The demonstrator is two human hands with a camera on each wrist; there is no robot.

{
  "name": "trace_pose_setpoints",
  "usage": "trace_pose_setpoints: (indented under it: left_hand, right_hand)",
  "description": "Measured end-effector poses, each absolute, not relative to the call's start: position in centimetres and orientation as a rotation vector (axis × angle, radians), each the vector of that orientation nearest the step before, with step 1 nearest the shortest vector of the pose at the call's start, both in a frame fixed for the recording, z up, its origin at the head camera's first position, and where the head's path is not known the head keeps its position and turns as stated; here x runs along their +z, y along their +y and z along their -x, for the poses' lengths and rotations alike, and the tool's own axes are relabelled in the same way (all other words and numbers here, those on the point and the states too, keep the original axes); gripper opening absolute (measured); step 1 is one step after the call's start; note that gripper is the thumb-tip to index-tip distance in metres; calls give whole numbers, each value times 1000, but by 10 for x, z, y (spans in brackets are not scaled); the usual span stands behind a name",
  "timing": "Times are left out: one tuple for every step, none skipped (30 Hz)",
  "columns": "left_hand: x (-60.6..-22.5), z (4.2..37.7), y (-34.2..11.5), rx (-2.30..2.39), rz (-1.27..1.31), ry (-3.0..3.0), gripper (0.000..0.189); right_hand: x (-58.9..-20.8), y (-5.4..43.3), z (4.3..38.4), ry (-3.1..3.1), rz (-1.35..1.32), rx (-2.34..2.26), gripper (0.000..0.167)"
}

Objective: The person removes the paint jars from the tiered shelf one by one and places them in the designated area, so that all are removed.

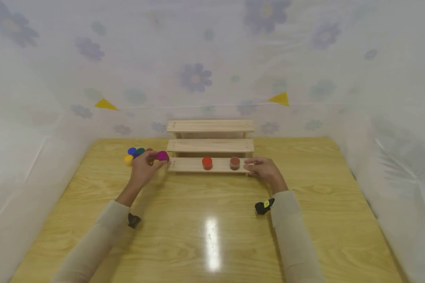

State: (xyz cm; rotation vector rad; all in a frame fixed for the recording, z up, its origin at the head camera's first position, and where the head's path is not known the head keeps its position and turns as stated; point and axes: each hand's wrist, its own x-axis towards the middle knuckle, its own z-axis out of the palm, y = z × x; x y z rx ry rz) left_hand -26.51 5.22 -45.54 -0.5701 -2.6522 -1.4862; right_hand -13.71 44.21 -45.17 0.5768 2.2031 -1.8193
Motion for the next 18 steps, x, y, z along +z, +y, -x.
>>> trace_pose_setpoints:
  left_hand:
    - [-455, 266, 51, -1493, 561, -2651, 38]
    - [-454, 266, 49, -1503, 549, -2653, 38]
    - [-454, 267, 47, -1504, 539, -2660, 38]
    - [-453, 267, 45, -1516, 531, -2664, 39]
    - [-453, 267, 43, -1522, 518, -2674, 39]
    - [-452, 268, 41, -1516, 504, -2687, 40]
    - [-453, 269, 38, -1511, 492, -2696, 41]
    - [-453, 270, 36, -1508, 479, -2704, 43]
    - [-453, 271, 33, -1496, 468, -2712, 44]
    - [-454, 272, 31, -1486, 455, -2720, 45]
    - [-455, 273, 29, -1469, 445, -2728, 45]
    - [-455, 273, 27, -1459, 438, -2730, 45]
    - [-456, 274, 25, -1457, 431, -2729, 45]
    - [-456, 274, 23, -1451, 421, -2734, 45]
    - [-456, 275, 22, -1447, 414, -2737, 44]
    - [-456, 275, 20, -1448, 405, -2739, 44]
    - [-457, 276, 18, -1444, 392, -2743, 44]
    - [-457, 276, 17, -1445, 380, -2744, 44]
  right_hand:
    - [-452, 442, 137, 2202, -574, -1819, 48]
    - [-452, 442, 137, 2201, -574, -1821, 48]
    - [-452, 443, 137, 2204, -569, -1819, 48]
    - [-453, 443, 137, 2206, -563, -1818, 49]
    - [-454, 443, 137, 2204, -560, -1821, 49]
    - [-454, 443, 137, 2202, -560, -1826, 49]
    - [-455, 444, 137, 2199, -555, -1829, 49]
    - [-456, 444, 137, 2200, -548, -1828, 49]
    - [-456, 444, 137, 2198, -545, -1833, 49]
    - [-456, 444, 137, 2196, -546, -1835, 49]
    - [-455, 444, 137, 2195, -549, -1839, 48]
    - [-455, 443, 136, 2194, -550, -1842, 47]
    - [-454, 443, 136, 2198, -549, -1841, 47]
    - [-454, 443, 136, 2201, -550, -1840, 47]
    - [-454, 443, 136, 2202, -557, -1842, 47]
    - [-453, 443, 136, 2204, -559, -1840, 48]
    - [-453, 442, 136, 2205, -558, -1840, 48]
    - [-453, 443, 136, 2207, -553, -1835, 50]
